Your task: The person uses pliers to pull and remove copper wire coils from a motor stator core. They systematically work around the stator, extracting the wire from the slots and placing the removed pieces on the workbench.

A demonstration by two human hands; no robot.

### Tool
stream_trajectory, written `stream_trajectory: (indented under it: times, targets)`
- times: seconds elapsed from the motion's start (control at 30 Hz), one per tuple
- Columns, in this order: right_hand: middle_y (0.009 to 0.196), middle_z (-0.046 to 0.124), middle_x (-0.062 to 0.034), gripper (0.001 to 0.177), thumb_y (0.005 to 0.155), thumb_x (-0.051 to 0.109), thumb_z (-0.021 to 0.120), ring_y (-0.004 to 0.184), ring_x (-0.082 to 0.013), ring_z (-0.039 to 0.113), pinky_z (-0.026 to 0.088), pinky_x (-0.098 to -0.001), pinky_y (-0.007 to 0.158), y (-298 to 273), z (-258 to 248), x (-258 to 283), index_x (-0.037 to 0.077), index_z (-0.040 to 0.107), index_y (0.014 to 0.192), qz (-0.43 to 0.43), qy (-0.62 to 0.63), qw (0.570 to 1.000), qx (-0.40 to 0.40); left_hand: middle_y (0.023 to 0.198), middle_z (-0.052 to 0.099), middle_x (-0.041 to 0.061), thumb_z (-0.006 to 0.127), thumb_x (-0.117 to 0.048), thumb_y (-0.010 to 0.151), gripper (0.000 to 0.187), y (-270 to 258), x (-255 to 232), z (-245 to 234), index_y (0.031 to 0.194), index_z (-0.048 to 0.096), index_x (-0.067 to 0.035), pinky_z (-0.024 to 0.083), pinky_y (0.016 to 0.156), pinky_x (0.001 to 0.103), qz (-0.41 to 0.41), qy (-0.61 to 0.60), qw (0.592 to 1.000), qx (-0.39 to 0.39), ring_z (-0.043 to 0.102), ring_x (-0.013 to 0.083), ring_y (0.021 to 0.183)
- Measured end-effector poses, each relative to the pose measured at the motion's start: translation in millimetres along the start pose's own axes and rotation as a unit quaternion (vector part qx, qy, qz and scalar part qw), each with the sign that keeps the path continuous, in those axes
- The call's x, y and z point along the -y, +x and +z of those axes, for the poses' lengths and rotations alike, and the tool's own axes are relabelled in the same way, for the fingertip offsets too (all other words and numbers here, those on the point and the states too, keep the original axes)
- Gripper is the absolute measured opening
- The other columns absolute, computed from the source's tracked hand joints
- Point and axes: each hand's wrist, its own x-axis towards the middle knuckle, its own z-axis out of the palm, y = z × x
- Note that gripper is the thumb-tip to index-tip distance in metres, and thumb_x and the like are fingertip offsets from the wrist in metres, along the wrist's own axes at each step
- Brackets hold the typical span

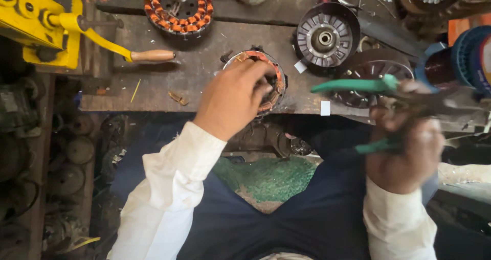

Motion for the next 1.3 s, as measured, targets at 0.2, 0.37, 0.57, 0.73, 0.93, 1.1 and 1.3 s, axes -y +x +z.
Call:
stream_trajectory:
  times: [0.2, 0.37, 0.57, 0.73, 0.93, 1.1, 1.3]
  targets:
    - [0.152, 0.052, -0.0171, 0.046, 0.115, 0.042, 0.056, 0.145, -0.033, 0.052, 0.04, -0.0584, 0.118, 12, 8, 18, 0.009, 0.062, 0.084, 0.1, 0.18, 0.976, 0.078, 0.089, 0.066, 0.011, 0.081, -0.025, 0.083, 0.029, -2, -10, 28, 0.097, 0.063, -0.007, 0.049, 0.078, 0.048, 0.0, 0.031, 0.999, -0.005, 0.064, 0.0347, 0.087]
    - [0.128, 0.066, -0.0207, 0.055, 0.119, 0.042, 0.051, 0.13, -0.0403, 0.056, 0.044, -0.0559, 0.117, 12, 9, 7, 0.007, 0.059, 0.077, 0.176, 0.227, 0.955, 0.067, 0.088, 0.065, 0.011, 0.077, -0.022, 0.087, 0.024, -8, -17, 49, 0.099, 0.063, -0.007, 0.047, 0.075, 0.048, -0.02, 0.126, 0.991, -0.044, 0.064, 0.0343, 0.083]
    - [0.12, 0.069, -0.032, 0.056, 0.115, 0.041, 0.048, 0.127, -0.0522, 0.061, 0.049, -0.0542, 0.106, 0, 9, -9, 0.008, 0.054, 0.07, 0.286, 0.179, 0.941, 0.031, 0.087, 0.068, 0.01, 0.074, -0.019, 0.092, 0.014, -18, -17, 51, 0.1, 0.067, -0.01, 0.051, 0.071, 0.047, -0.025, 0.144, 0.988, -0.057, 0.066, 0.0346, 0.076]
    - [0.123, 0.063, -0.0271, 0.054, 0.112, 0.04, 0.041, 0.136, -0.0481, 0.059, 0.048, -0.0596, 0.112, -11, 6, -17, -0.002, 0.063, 0.085, 0.293, 0.179, 0.939, 0.018, 0.085, 0.07, 0.012, 0.074, -0.016, 0.089, 0.012, -13, -20, 49, 0.088, 0.066, -0.008, 0.053, 0.065, 0.047, -0.074, 0.122, 0.989, -0.038, 0.068, 0.0352, 0.073]
    - [0.126, 0.064, -0.0281, 0.062, 0.113, 0.043, 0.043, 0.125, -0.0414, 0.062, 0.048, -0.0553, 0.107, -26, 6, -38, -0.011, 0.068, 0.096, 0.375, 0.111, 0.919, 0.058, 0.087, 0.071, 0.009, 0.074, -0.015, 0.09, 0.011, -5, -14, 32, 0.092, 0.066, -0.008, 0.054, 0.064, 0.042, -0.119, 0.015, 0.991, -0.057, 0.071, 0.0303, 0.075]
    - [0.127, 0.065, -0.0171, 0.046, 0.092, 0.04, 0.054, 0.126, -0.0288, 0.059, 0.049, -0.0474, 0.104, -41, 11, -45, 0.001, 0.069, 0.111, 0.533, 0.064, 0.835, 0.121, 0.096, 0.07, 0.012, 0.079, -0.017, 0.09, 0.017, -7, -17, 33, 0.095, 0.068, -0.005, 0.054, 0.071, 0.043, -0.087, 0.022, 0.994, -0.06, 0.069, 0.0342, 0.085]
    - [0.125, 0.07, -0.0102, 0.025, 0.091, 0.015, 0.072, 0.114, -0.0176, 0.064, 0.051, -0.0322, 0.093, -82, 13, -64, -0.006, 0.071, 0.103, 0.487, 0.007, 0.837, 0.251, 0.092, 0.068, 0.01, 0.077, -0.009, 0.088, 0.013, -10, -10, 46, 0.088, 0.064, -0.005, 0.052, 0.076, 0.043, -0.089, 0.006, 0.994, -0.057, 0.067, 0.0334, 0.086]
